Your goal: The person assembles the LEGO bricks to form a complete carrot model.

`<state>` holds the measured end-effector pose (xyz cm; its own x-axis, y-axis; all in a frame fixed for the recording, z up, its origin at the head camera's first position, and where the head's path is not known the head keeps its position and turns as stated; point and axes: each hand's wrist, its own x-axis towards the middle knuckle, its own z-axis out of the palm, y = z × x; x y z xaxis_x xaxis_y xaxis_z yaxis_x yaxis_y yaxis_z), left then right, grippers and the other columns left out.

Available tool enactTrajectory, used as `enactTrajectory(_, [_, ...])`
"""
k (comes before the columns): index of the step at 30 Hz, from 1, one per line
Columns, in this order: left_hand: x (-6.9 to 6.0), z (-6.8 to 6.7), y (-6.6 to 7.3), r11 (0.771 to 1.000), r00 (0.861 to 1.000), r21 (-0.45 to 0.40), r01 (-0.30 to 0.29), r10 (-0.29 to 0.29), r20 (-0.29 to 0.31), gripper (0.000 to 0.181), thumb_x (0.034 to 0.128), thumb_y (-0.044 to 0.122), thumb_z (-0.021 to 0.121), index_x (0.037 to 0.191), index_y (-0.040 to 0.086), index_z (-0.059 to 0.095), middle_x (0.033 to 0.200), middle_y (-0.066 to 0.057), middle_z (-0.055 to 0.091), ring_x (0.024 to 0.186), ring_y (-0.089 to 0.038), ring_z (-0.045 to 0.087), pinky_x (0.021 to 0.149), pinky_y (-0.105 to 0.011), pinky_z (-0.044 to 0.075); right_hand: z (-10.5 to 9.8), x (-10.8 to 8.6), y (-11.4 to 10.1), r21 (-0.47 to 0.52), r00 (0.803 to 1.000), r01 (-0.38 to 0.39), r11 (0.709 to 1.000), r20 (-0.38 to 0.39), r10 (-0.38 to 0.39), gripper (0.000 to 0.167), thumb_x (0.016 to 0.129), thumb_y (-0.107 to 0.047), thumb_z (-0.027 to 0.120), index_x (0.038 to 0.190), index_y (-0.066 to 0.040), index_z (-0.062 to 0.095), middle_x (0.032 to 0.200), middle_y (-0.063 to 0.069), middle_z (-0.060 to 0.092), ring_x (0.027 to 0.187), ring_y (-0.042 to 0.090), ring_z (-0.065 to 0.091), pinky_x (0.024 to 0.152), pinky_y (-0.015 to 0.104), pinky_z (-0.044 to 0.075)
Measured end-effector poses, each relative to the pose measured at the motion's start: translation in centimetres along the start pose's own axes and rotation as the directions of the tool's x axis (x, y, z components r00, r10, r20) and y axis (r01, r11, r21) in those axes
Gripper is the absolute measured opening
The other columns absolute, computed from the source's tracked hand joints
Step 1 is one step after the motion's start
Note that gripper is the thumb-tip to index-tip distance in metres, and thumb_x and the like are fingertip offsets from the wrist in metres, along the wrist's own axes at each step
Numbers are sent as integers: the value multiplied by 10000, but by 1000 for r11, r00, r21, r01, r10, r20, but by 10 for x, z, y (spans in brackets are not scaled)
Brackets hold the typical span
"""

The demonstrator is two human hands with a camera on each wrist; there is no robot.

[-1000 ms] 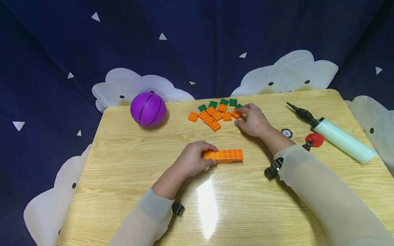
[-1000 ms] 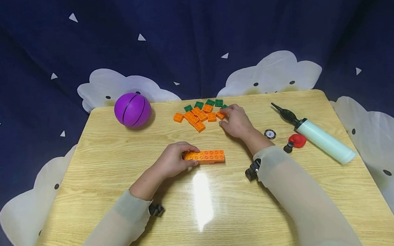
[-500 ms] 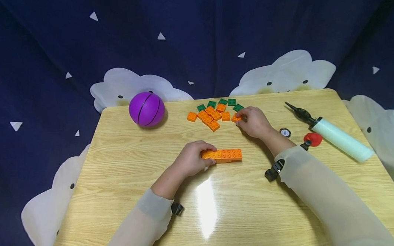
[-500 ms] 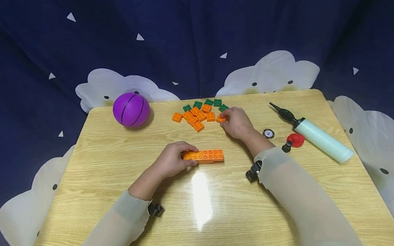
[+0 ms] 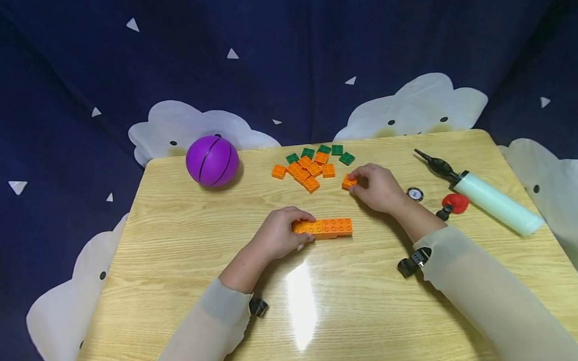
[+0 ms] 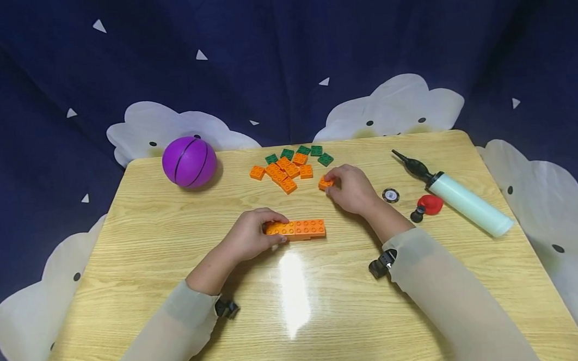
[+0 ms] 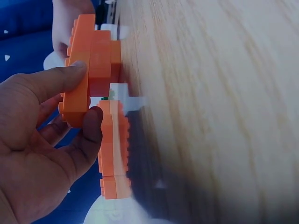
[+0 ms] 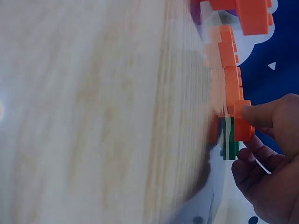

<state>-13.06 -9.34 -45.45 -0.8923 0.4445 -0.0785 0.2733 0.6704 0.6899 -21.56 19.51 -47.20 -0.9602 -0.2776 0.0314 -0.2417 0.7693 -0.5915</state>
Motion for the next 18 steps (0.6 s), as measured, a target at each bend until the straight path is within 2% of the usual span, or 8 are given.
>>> enactTrajectory(3, [0, 0, 1, 1000, 1000, -3, 0, 0, -2, 315, 874, 232, 861, 1173, 220, 764, 1165, 64, 697, 1059, -150, 618, 953, -354, 506, -2, -7, -4, -5, 1000, 16, 1000, 0, -16, 239, 963, -156, 719, 1176, -48, 716, 1254, 172, 655, 1174, 361, 596, 1032, 527, 459])
enactTrajectory(10, [0, 0, 0, 1000, 1000, -5, 2, -2, -4, 310, 875, 233, 861, 1170, 225, 766, 1160, 66, 696, 1043, -153, 613, 939, -356, 505, -3, -20, -11, 8, 996, 86, 996, -23, -86, 207, 940, -144, 744, 1134, -72, 735, 1183, 121, 676, 944, 276, 614, 833, 448, 505])
enactTrajectory(18, [0, 0, 0, 1000, 1000, -1, 2, -2, -7, 317, 877, 235, 859, 1179, 225, 766, 1193, 56, 698, 1123, -171, 624, 1005, -369, 495, -7, -37, -22, 38, 994, 113, 993, 4, -113, 206, 953, -145, 733, 1152, -96, 717, 1192, 74, 663, 1065, 290, 634, 868, 465, 546])
